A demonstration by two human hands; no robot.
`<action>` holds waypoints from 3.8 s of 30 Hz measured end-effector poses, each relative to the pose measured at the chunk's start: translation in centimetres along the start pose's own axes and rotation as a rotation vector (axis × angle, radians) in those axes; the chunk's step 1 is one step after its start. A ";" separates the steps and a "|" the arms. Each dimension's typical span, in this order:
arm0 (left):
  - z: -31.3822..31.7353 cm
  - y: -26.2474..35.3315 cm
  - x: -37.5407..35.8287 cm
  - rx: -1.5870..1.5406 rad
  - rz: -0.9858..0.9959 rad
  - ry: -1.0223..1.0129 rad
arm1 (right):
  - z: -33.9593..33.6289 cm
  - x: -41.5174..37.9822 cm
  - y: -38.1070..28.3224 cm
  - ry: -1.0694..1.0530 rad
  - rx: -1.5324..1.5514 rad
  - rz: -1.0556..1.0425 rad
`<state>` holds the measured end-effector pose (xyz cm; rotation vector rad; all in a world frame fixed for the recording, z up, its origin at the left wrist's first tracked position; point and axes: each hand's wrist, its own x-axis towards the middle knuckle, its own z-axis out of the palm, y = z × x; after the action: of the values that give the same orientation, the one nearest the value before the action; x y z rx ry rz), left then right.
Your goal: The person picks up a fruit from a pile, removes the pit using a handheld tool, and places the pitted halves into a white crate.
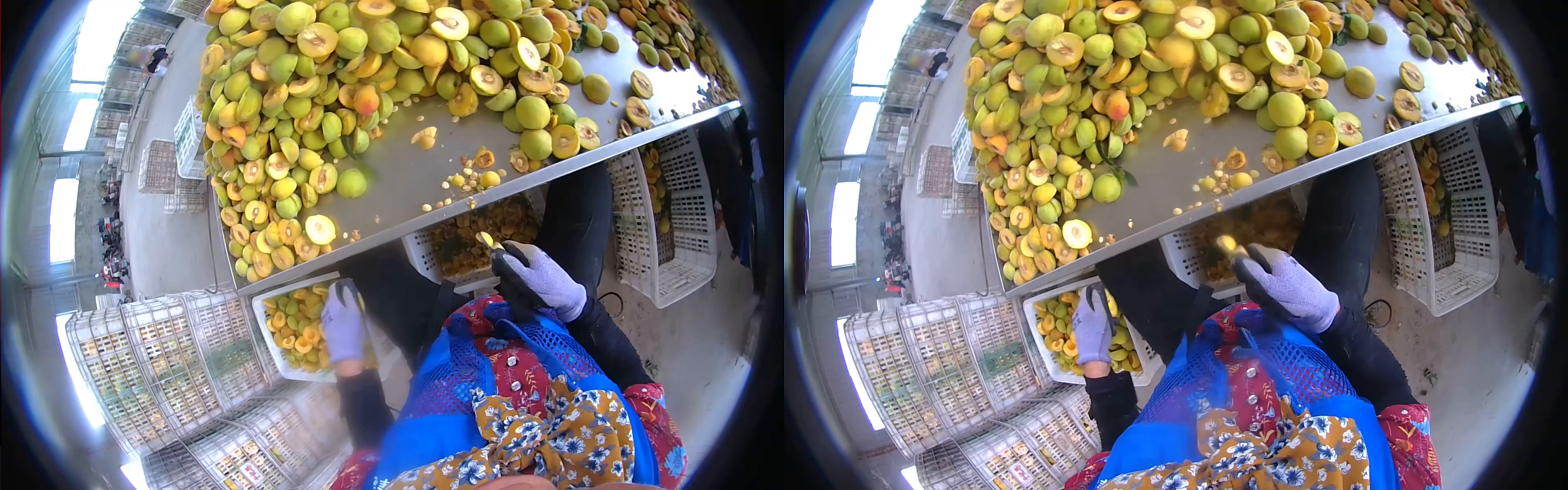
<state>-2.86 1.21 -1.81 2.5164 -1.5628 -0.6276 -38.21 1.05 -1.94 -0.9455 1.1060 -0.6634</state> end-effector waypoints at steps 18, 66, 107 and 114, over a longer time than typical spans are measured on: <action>2.5 10.9 14.4 -0.800 0.320 -0.607 | -1.2 2.4 1.2 0.023 0.164 0.234; 6.8 15.1 -4.9 -0.397 0.595 -0.094 | 2.6 0.2 1.1 -0.261 0.252 -0.271; -4.0 -0.7 3.4 0.459 -0.051 0.313 | 0.6 0.2 0.2 -0.320 0.940 0.325; -1.6 9.6 18.7 0.456 0.345 0.376 | 1.2 -0.2 -0.9 -0.205 0.672 0.290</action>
<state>-3.07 -19.83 -2.73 2.3442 -2.0812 0.2608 -37.12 1.20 -0.86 -0.2604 0.7370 -0.6212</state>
